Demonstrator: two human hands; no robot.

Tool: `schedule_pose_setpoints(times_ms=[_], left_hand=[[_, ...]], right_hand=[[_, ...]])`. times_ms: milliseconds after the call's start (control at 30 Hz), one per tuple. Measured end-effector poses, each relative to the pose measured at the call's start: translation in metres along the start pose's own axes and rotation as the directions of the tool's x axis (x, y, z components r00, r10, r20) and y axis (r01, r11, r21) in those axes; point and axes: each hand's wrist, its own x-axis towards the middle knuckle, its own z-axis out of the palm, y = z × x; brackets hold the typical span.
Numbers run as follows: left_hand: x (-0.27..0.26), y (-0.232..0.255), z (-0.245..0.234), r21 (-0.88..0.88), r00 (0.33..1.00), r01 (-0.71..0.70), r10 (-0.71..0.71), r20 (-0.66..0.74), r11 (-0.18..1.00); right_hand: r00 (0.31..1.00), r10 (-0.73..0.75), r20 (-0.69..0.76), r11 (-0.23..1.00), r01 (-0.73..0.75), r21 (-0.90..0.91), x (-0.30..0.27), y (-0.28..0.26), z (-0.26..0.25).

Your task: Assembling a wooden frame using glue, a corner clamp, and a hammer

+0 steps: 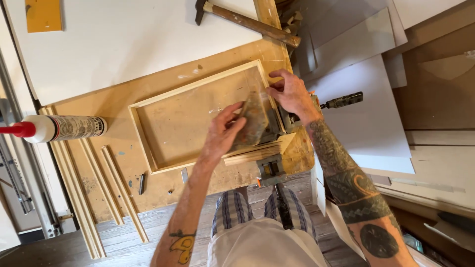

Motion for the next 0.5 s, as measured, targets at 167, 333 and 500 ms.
schedule_pose_setpoints(times_ms=[167, 333, 500], left_hand=[[0.008, -0.004, 0.024, -0.024, 0.997, 0.037, -0.036, 0.061, 0.999], [0.02, -0.015, 0.032, 0.009, 0.989, 0.103, -0.104, 0.101, 0.995], [0.023, -0.021, 0.033, 0.097, 0.991, 0.113, -0.12, 0.066, 0.989]], right_hand=[[0.993, 0.098, 0.066, 0.992, -0.103, 0.078, -0.014, -0.007, -0.016], [0.989, 0.103, 0.103, 0.989, -0.113, 0.098, -0.008, 0.007, -0.014], [0.982, 0.088, 0.169, 0.987, -0.109, 0.118, -0.004, 0.01, -0.014]])
